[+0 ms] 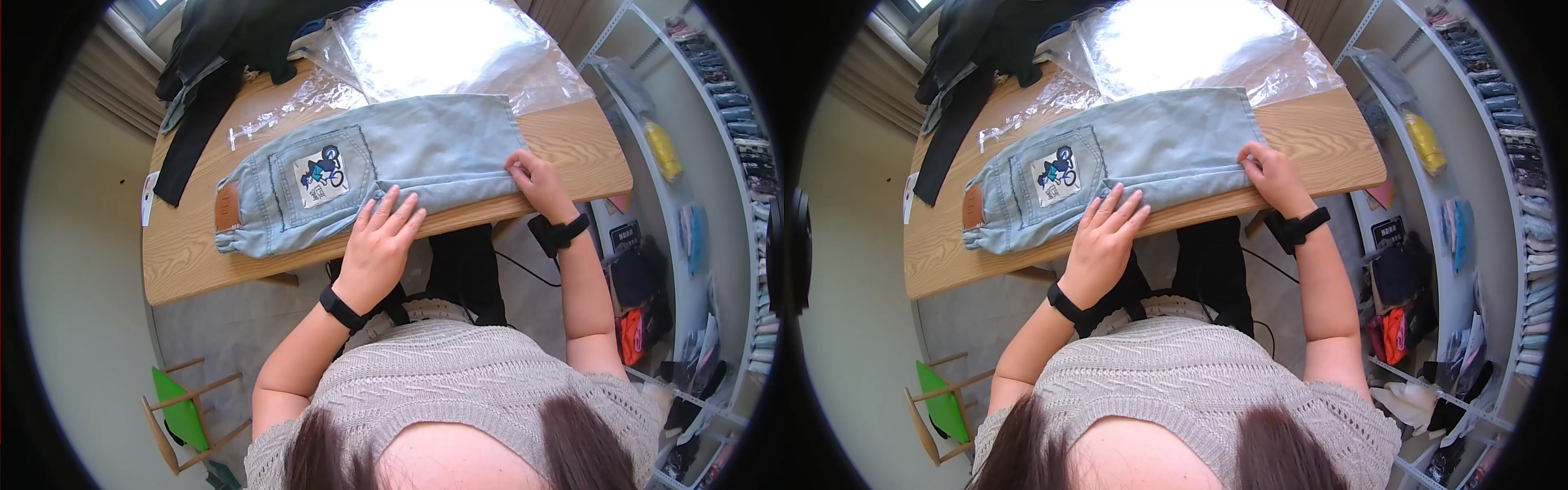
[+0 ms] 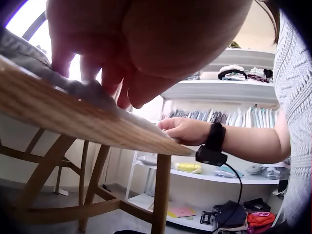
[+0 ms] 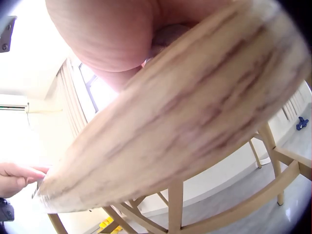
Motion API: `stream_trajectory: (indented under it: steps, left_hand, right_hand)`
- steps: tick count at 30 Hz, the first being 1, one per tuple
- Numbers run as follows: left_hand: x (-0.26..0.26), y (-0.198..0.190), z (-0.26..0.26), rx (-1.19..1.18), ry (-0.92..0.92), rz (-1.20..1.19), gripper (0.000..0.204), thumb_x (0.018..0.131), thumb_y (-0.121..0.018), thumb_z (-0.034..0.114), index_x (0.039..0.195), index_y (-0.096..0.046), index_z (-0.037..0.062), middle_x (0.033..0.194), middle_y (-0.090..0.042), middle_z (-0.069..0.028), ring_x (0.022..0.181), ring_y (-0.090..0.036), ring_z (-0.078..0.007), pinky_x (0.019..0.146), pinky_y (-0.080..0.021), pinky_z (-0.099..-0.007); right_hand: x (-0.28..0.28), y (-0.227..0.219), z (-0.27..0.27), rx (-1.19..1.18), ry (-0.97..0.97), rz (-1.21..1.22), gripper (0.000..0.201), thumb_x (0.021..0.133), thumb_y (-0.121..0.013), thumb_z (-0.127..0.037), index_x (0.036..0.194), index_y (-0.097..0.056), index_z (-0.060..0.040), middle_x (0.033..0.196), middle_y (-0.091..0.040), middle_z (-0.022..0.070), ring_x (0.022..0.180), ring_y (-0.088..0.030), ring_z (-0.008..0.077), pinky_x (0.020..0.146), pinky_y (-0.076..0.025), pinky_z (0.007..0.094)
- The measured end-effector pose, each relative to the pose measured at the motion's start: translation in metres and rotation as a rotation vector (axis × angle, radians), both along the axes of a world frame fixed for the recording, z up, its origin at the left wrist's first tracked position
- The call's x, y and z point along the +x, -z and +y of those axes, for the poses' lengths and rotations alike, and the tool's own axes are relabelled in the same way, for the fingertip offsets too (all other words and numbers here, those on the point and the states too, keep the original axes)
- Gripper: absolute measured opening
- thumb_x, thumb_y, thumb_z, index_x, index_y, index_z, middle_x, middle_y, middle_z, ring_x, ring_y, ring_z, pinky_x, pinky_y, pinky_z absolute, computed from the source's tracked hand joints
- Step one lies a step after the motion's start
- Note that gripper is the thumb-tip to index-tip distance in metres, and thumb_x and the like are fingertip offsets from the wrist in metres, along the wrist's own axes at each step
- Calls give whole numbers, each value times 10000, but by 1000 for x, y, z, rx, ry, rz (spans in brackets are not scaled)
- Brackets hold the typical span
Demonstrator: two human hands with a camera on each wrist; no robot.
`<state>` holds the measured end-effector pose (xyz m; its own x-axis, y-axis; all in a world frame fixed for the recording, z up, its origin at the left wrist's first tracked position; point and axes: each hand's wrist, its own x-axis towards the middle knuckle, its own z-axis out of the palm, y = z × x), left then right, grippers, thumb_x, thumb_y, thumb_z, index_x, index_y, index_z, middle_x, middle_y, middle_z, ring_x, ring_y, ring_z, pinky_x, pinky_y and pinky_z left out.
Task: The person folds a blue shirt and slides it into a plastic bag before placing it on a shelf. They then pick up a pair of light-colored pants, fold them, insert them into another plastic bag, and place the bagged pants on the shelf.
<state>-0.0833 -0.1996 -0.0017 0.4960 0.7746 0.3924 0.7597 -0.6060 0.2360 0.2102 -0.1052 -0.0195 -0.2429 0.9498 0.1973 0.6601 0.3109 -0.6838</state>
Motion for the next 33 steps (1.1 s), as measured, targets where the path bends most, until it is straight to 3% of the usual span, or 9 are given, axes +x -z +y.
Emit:
stream_trajectory:
  steps: [3,6,8,15,17,20,27,29,33]
  left_hand:
    - [-6,23,10,-92,-108,-4,374,853,-536,52,1227,-532,53,1274,-536,-110,1253,-428,-305,1017,-364,-428]
    - [-8,26,18,-115,-142,-24,371,842,-515,20,1211,-542,48,1291,-522,-116,1209,-474,-297,1000,-394,-408]
    - [-8,23,19,-119,-137,-36,370,838,-515,15,1205,-546,46,1287,-524,-116,1210,-473,-297,1000,-394,-409]
    - [-5,25,18,-96,-143,-40,375,827,-517,1,1199,-551,38,1276,-533,-120,1218,-463,-308,1001,-388,-415]
    - [-5,26,18,-98,-151,-52,375,827,-516,1,1199,-551,37,1278,-531,-120,1220,-461,-308,1003,-384,-417]
    - [-4,27,16,-86,-165,-52,376,826,-515,-3,1199,-551,33,1279,-531,-121,1221,-463,-303,1007,-379,-419]
    - [-3,28,16,-70,-159,-61,376,815,-478,3,1179,-570,28,1268,-545,-118,1219,-477,-283,1007,-379,-422]
    - [-3,27,16,-73,-159,-59,376,815,-477,1,1179,-570,29,1269,-545,-118,1219,-477,-282,1006,-380,-422]
    - [-3,27,16,-85,-164,-46,382,814,-498,-7,1188,-561,32,1277,-536,-118,1227,-464,-285,1009,-377,-417]
  right_hand:
    - [0,-1,-4,-74,45,-15,86,832,-583,-88,904,-583,-41,722,-595,151,654,-577,285,608,-459,367]
    - [3,9,-14,347,147,-94,226,803,-659,-201,886,-584,-5,807,-616,162,701,-584,299,640,-474,400]
    - [0,7,-26,205,597,-320,450,744,-711,-385,863,-596,34,884,-624,186,779,-600,335,688,-483,433]
    - [-8,-18,-23,-233,590,-376,610,712,-672,-535,788,-620,68,870,-623,242,831,-605,394,717,-486,432]
    - [-5,-17,-18,-271,586,-285,520,739,-698,-461,823,-617,46,861,-647,187,771,-628,326,701,-500,402]
    - [-4,-6,-11,-471,520,867,384,791,-728,-278,1035,-567,-29,955,-632,46,803,-609,165,738,-514,331]
    - [-18,6,-33,-499,300,1979,309,813,-529,-3,1121,-508,2,1115,-561,122,1067,-514,246,960,-404,399]
    - [-23,-4,-42,-484,245,1981,476,733,-437,100,1200,-466,17,1165,-526,140,1099,-485,238,979,-373,402]
    - [-11,2,-45,-223,304,1315,563,717,-453,136,1259,-444,-16,1136,-536,112,1084,-496,178,948,-378,308]
